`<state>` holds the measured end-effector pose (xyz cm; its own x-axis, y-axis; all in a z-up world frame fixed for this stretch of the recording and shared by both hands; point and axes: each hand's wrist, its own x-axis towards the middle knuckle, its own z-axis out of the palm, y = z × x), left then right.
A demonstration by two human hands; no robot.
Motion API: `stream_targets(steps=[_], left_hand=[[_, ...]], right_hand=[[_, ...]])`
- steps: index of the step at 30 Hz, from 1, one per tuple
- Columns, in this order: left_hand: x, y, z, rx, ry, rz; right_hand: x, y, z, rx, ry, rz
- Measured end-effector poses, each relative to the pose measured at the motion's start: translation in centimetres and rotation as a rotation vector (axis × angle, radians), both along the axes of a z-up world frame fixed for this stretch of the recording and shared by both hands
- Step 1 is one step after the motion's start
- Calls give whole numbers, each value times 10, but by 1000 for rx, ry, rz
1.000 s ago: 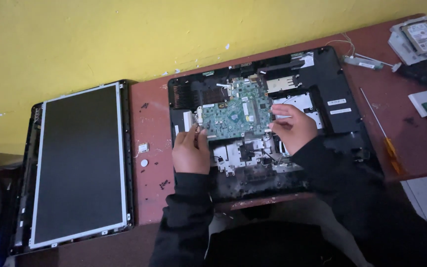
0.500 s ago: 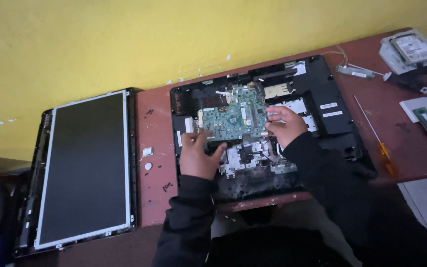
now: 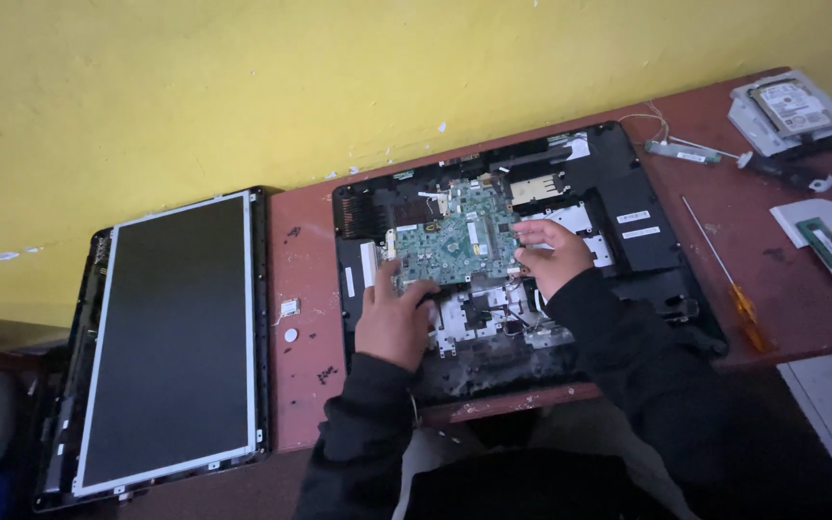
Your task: Positioning a motherboard into a computer chassis and connecting internal ribbon cables.
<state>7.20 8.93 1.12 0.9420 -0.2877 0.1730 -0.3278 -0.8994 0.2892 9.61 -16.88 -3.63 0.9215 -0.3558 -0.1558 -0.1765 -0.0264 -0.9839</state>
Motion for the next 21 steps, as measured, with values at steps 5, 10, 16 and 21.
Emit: stream_targets(steps=[5, 10, 16, 21], left_hand=[[-7, -1, -7, -30, 132, -23], [-15, -6, 0, -10, 199, -41], [-15, -7, 7, 67, 250, -97], [-14, -4, -15, 22, 130, -130]], right_hand=[[2, 0, -2, 27, -8, 12], [0, 1, -3, 57, -6, 16], [2, -3, 0, 62, 22, 41], [-2, 2, 5, 121, 33, 31]])
